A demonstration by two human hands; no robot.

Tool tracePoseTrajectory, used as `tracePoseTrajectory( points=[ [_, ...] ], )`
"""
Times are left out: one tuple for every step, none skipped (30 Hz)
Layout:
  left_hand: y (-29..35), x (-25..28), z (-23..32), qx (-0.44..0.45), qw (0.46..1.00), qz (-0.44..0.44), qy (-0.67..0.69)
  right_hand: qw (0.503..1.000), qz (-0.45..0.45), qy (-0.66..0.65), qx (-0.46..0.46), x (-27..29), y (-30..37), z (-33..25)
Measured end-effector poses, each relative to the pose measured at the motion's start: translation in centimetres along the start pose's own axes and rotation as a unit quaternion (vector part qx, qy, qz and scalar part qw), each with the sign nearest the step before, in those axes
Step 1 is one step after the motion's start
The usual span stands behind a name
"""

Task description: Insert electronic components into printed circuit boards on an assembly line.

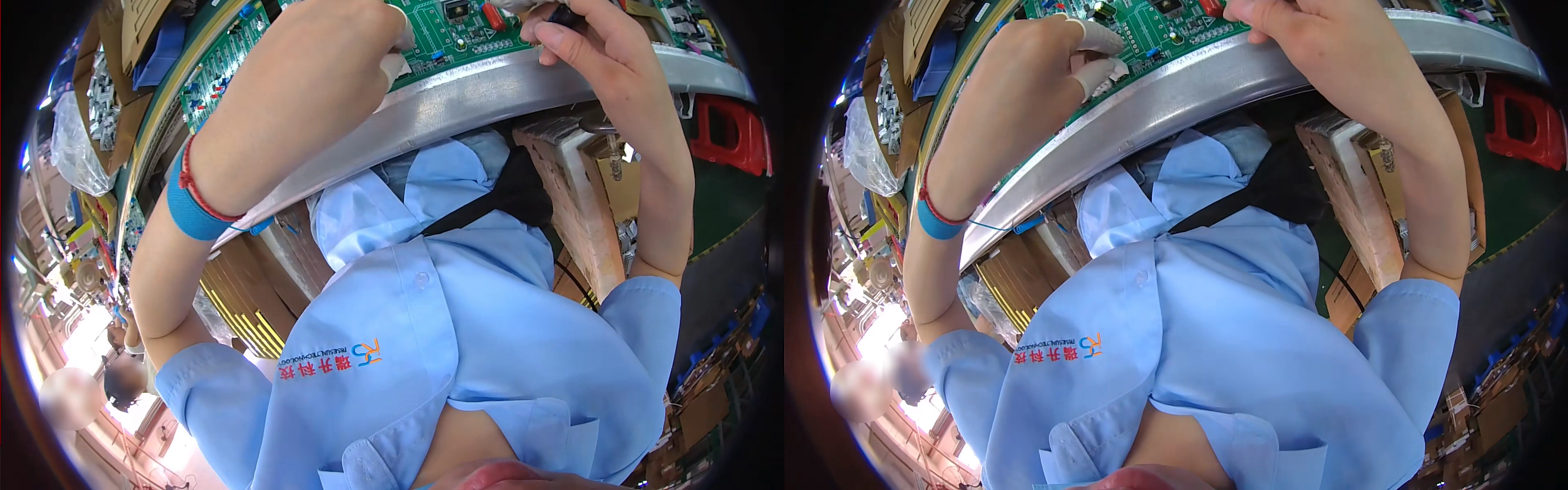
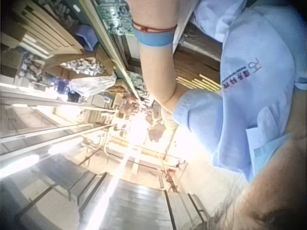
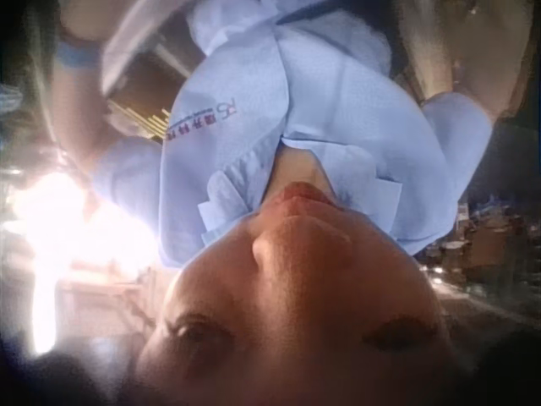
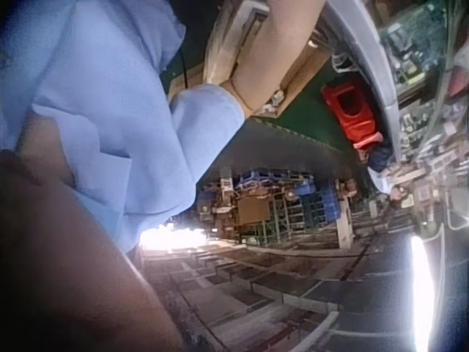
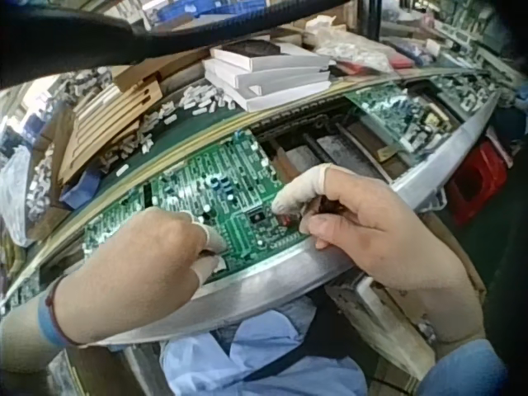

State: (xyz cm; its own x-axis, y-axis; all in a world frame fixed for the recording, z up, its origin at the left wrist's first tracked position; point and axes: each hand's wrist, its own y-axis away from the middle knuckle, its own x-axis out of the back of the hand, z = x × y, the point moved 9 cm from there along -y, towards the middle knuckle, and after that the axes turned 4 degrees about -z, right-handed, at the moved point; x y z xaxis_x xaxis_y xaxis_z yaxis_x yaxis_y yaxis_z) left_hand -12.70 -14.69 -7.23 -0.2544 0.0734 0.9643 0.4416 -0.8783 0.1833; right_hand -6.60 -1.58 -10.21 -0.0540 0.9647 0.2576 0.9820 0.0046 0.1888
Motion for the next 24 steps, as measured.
tracePoseTrajectory(
  points=[
    [0.1,0.0,0.0,0.002,1.0,-0.003,0.0,0.998,0.008,0.037,0.046,0.2,0.0,-0.4],
    [0.1,-0.3,-0.4,0.016,1.0,-0.016,-0.01,0.993,0.016,0.075,0.091,0.2,0.1,-1.0],
    [0.1,-0.5,-0.7,0.029,0.999,-0.029,-0.019,0.993,0.014,0.074,0.09,0.1,0.1,-1.0],
    [0.1,-0.6,-0.9,0.042,0.998,-0.042,-0.029,0.995,0.02,0.057,0.081,0.2,0.2,-1.1],
    [-0.5,-0.1,-0.7,0.042,0.998,-0.043,-0.028,0.996,0.028,0.041,0.071,0.3,0.3,-1.0],
    [-1.1,-0.6,-0.6,0.067,0.99,-0.117,-0.028,0.996,0.027,0.041,0.07,0.3,0.1,-0.6],
    [-1.1,-1.5,-0.7,0.092,0.977,-0.19,-0.028,0.996,0.02,0.014,0.088,0.4,-0.3,0.0],
    [-1.0,-1.7,-0.7,0.092,0.977,-0.19,-0.027,0.994,0.012,-0.015,0.105,0.1,-0.5,-0.2],
    [-1.0,-1.6,-0.3,0.071,0.979,-0.185,-0.05,0.994,0.011,-0.014,0.104,0.0,-0.4,-0.6],
    [-1.0,-1.6,0.2,0.05,0.98,-0.179,-0.072,0.997,0.028,-0.046,0.061,0.0,-0.2,-0.6],
    [-1.0,-1.5,0.4,0.051,0.98,-0.177,-0.071,0.996,0.045,-0.076,0.018,0.0,0.0,-0.4],
    [-1.0,-1.8,0.5,0.061,0.972,-0.21,-0.085,0.996,0.043,-0.073,0.018,-0.2,0.2,-0.7],
    [-0.6,-2.1,0.3,0.071,0.963,-0.241,-0.098,0.996,0.053,-0.061,0.024,-0.3,0.3,-1.0],
    [-0.2,-1.9,0.2,0.071,0.964,-0.237,-0.097,0.996,0.067,-0.047,0.03,-0.1,0.3,-1.2],
    [0.3,-0.7,0.5,0.036,0.981,-0.177,-0.069,0.996,0.066,-0.042,0.032,0.0,0.1,-1.2],
    [1.0,0.7,0.9,0.001,0.992,-0.115,-0.041,0.993,0.055,-0.099,0.018,-0.1,-0.1,-0.5],
    [1.8,1.5,0.8,0.005,0.993,-0.107,-0.039,0.987,0.042,-0.153,0.004,-0.2,-0.3,-0.1],
    [2.5,3.7,1.1,-0.009,0.998,-0.025,-0.06,0.989,0.037,-0.145,0.007,-0.3,-0.5,0.0],
    [3.5,5.7,1.4,-0.021,0.995,0.057,-0.081,0.982,0.016,-0.186,-0.002,-0.8,-0.8,0.3],
    [4.6,6.0,1.0,-0.011,0.995,0.064,-0.08,0.974,-0.008,-0.226,-0.013,-1.7,-1.1,0.4],
    [5.7,6.3,-0.6,0.058,0.995,0.077,-0.012,0.969,-0.018,-0.246,-0.017,-2.3,-1.3,0.2],
    [7.0,6.4,-2.3,0.126,0.986,0.089,0.058,0.971,-0.029,-0.238,-0.014,-2.7,-1.7,0.4],
    [8.5,5.9,-4.0,0.155,0.977,0.101,0.111,0.98,-0.06,-0.184,0.042,-3.7,-2.9,0.4],
    [9.7,5.8,-4.8,0.165,0.974,0.11,0.111,0.983,-0.081,-0.129,0.099,-4.4,-3.3,-0.4]
  ],
)
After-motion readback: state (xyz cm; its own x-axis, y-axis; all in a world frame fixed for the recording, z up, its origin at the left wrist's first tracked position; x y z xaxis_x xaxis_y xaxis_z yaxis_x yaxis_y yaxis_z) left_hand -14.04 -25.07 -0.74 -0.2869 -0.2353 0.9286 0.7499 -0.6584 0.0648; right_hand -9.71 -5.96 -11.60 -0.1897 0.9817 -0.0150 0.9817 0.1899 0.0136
